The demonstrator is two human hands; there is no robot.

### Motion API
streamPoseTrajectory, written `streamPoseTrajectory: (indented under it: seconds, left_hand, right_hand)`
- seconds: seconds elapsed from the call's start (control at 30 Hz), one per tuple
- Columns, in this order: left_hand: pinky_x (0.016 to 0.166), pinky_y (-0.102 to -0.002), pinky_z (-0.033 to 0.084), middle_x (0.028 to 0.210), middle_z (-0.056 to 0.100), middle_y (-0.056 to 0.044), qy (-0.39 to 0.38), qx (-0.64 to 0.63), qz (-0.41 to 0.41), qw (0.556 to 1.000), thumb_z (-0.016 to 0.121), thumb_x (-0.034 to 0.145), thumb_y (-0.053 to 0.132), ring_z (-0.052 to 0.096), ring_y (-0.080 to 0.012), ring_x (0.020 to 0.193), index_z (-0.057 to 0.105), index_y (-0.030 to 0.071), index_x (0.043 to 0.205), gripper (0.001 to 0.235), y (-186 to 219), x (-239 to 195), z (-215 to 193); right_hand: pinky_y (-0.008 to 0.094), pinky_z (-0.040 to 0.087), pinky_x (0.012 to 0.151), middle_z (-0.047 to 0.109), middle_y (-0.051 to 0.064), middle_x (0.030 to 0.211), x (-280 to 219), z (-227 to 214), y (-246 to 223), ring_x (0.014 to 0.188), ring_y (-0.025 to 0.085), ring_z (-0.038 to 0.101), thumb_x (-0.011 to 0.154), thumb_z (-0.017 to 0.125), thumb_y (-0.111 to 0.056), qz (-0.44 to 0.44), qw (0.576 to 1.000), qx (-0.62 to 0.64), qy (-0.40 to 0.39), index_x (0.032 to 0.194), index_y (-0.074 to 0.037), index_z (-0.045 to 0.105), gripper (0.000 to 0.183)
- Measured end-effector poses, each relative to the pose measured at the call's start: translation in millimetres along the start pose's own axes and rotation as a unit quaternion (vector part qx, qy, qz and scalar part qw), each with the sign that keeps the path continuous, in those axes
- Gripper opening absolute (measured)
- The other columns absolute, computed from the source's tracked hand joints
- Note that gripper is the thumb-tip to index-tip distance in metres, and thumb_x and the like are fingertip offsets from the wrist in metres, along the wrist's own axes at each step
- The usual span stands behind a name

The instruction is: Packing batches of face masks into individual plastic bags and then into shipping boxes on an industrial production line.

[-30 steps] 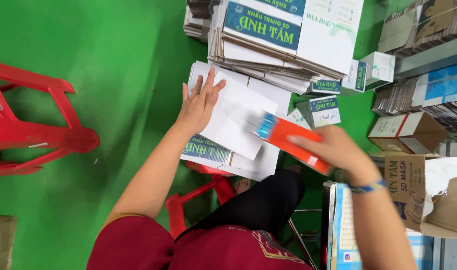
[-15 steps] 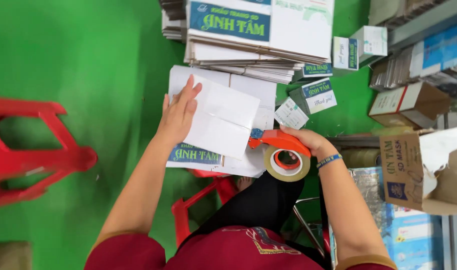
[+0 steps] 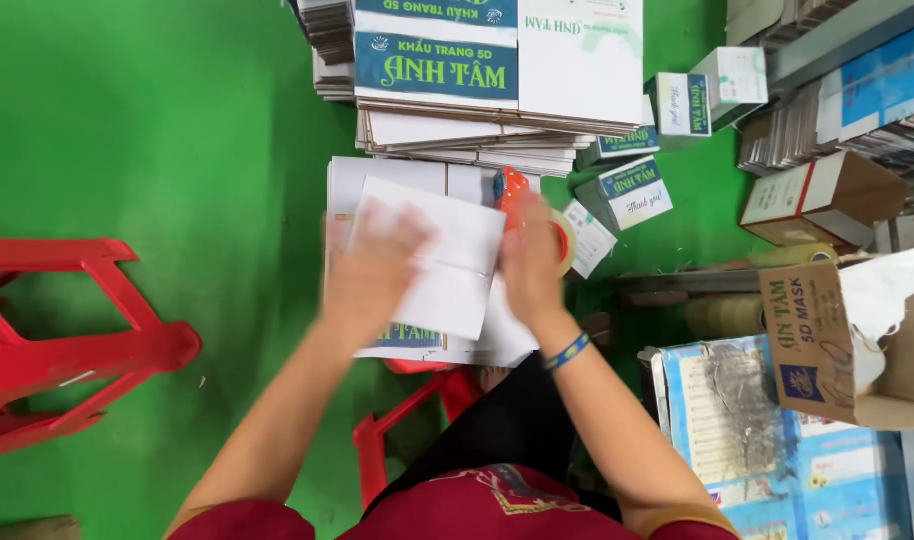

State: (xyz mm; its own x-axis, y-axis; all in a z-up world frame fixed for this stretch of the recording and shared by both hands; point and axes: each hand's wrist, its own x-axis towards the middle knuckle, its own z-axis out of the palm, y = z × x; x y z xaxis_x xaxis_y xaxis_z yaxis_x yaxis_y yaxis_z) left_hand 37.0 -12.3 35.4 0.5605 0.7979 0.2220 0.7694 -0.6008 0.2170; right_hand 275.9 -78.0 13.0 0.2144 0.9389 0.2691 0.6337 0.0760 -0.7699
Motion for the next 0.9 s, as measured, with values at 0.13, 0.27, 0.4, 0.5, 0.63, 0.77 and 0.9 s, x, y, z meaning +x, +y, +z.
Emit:
streamPoseTrajectory:
  seconds: [0.13, 0.27, 0.4, 0.5, 0.63, 0.77, 0.9]
  left_hand:
    - [0.115, -0.067, 0.02, 0.158, 0.043, 0.002, -0.174, -0.01, 0.077, 0.982, 0.057, 0.096, 0.036, 0.034, -0.0312, 0.148, 0.053, 0.016, 0.138, 0.047, 10.8, -24.7, 20.0]
    - [0.115, -0.052, 0.032, 0.163, 0.035, -0.011, -0.107, -0.228, -0.16, 0.955, 0.051, 0.1, 0.037, 0.039, -0.0381, 0.144, 0.036, 0.017, 0.159, 0.063, -22.4, -17.3, 14.6]
    - [0.114, -0.038, 0.036, 0.153, 0.045, -0.023, -0.113, -0.473, -0.304, 0.819, 0.046, 0.102, 0.042, 0.048, -0.0308, 0.141, 0.018, 0.007, 0.161, 0.074, -58.1, -45.7, 65.0]
    - [0.116, -0.04, 0.037, 0.155, 0.049, -0.017, -0.158, -0.768, -0.36, 0.506, 0.037, 0.107, 0.043, 0.047, -0.0263, 0.141, 0.037, -0.003, 0.155, 0.067, -86.6, -90.7, 118.2]
    - [0.119, -0.038, 0.033, 0.156, 0.049, -0.017, -0.139, -0.747, -0.317, 0.567, 0.034, 0.108, 0.037, 0.047, -0.0257, 0.142, 0.04, -0.006, 0.153, 0.062, -56.8, -121.8, 67.2]
    - [0.122, -0.041, 0.026, 0.161, 0.039, -0.019, -0.048, -0.625, -0.142, 0.766, 0.041, 0.098, 0.022, 0.037, -0.0302, 0.149, 0.037, -0.007, 0.154, 0.063, 5.6, -96.3, -46.5]
    - [0.127, -0.043, 0.029, 0.16, 0.042, -0.023, 0.06, -0.499, 0.064, 0.862, 0.05, 0.096, 0.016, 0.041, -0.0358, 0.15, 0.04, -0.007, 0.154, 0.063, 73.1, 20.5, -96.7]
  right_hand:
    - [0.053, 0.018, 0.124, 0.037, 0.019, 0.163, -19.6, 22.0, -46.1, 0.153, 0.039, 0.031, 0.103, 0.049, -0.027, -0.119, 0.952, -0.186, -0.213, 0.157, 0.0, 0.033, 0.063]
    - [0.044, 0.014, 0.127, 0.022, 0.022, 0.169, -48.4, 33.2, -14.5, 0.158, 0.037, 0.017, 0.107, 0.05, -0.025, -0.003, 0.992, -0.028, -0.125, 0.162, -0.001, 0.016, 0.069]
    - [0.035, 0.021, 0.123, 0.021, 0.014, 0.169, -72.3, 49.0, -2.6, 0.154, 0.026, 0.024, 0.106, 0.05, -0.026, 0.242, 0.903, 0.351, -0.06, 0.164, -0.007, -0.002, 0.08]
    - [0.036, 0.031, 0.119, 0.036, 0.014, 0.161, -88.8, 67.1, 25.0, 0.145, 0.025, 0.037, 0.1, 0.056, -0.029, 0.34, 0.813, 0.467, -0.073, 0.163, -0.004, 0.017, 0.078]
    - [0.037, 0.036, 0.116, 0.042, 0.016, 0.157, -132.9, 38.7, 3.7, 0.141, 0.025, 0.042, 0.094, 0.066, -0.026, 0.314, 0.858, 0.39, -0.116, 0.161, -0.004, 0.02, 0.084]
    - [0.04, 0.037, 0.115, 0.047, 0.015, 0.151, -151.2, -51.8, -48.1, 0.139, 0.024, 0.044, 0.092, 0.072, -0.02, 0.223, 0.897, 0.361, -0.122, 0.153, 0.0, 0.032, 0.076]
    - [0.04, 0.049, 0.097, 0.061, 0.015, 0.128, -50.6, -175.8, -67.5, 0.117, 0.026, 0.06, 0.087, 0.057, -0.018, 0.09, 0.993, 0.069, 0.04, 0.135, 0.001, 0.049, 0.052]
